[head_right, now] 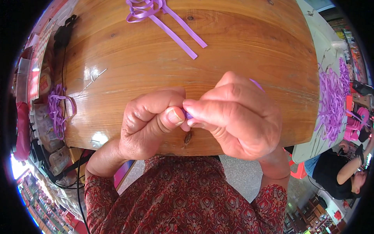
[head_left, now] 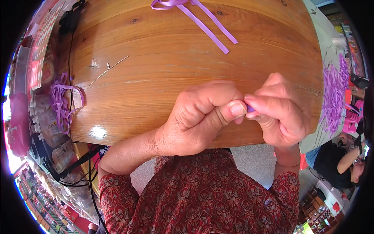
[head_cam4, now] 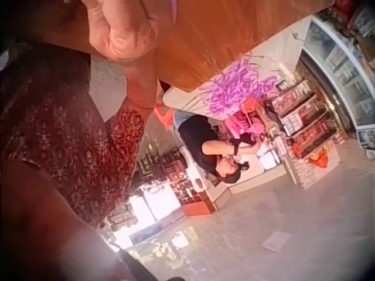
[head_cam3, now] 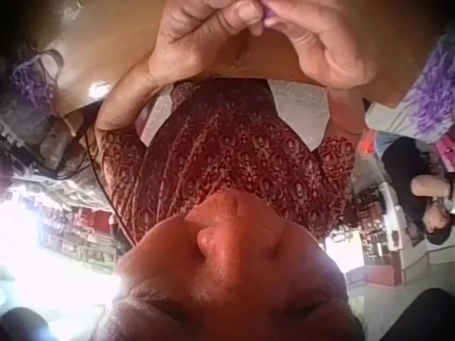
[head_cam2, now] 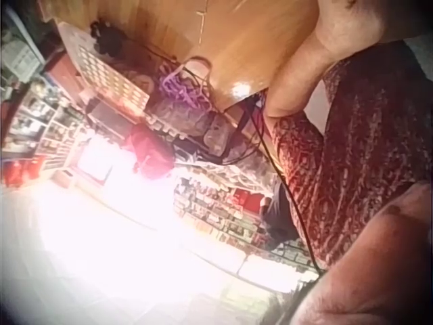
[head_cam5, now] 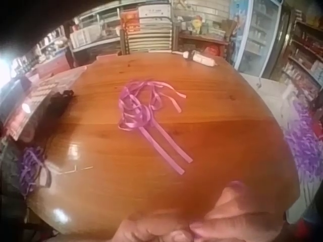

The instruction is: The person ties a series of knots in a purple ribbon by hand, pulling the ends to tighten each loop. They repeat this process to create multiple knots along the length of the ribbon.

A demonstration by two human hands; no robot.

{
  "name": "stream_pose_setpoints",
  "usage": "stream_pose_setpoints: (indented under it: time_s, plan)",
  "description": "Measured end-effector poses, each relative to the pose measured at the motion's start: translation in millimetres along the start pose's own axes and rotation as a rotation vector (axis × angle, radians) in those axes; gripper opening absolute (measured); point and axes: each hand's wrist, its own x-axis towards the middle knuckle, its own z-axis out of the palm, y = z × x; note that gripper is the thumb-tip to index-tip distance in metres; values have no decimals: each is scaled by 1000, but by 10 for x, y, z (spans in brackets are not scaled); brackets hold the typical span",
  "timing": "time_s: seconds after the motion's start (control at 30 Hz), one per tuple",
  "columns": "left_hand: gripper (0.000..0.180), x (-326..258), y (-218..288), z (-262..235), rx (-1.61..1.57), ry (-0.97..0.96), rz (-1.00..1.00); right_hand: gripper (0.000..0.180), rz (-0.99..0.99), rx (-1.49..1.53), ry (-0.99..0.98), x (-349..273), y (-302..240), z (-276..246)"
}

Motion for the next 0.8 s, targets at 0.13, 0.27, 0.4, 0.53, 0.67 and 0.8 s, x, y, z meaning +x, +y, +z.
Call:
stream_pose_setpoints:
  time_s: [0.13,0.27,0.4,0.53,0.67,0.8]
  plan:
    - [13,25,41,-50,194,-78,71,17,1,-55,1,-40,-61,-9]
    - [13,40,11,-47,191,-64,84,22,-75,-78,35,16,29,29]
    - [21,-6,54,-4,-79,24,-183,19,49,141,-35,40,157,-22]
    - [31,13,97,4,-326,48,-339,18,240,377,-55,16,188,-77]
    - [39,19,-5,-91,-430,17,-315,15,327,508,22,7,145,-36]
    - [33,59,-45,-63,-375,101,-213,15,351,412,61,22,123,-42]
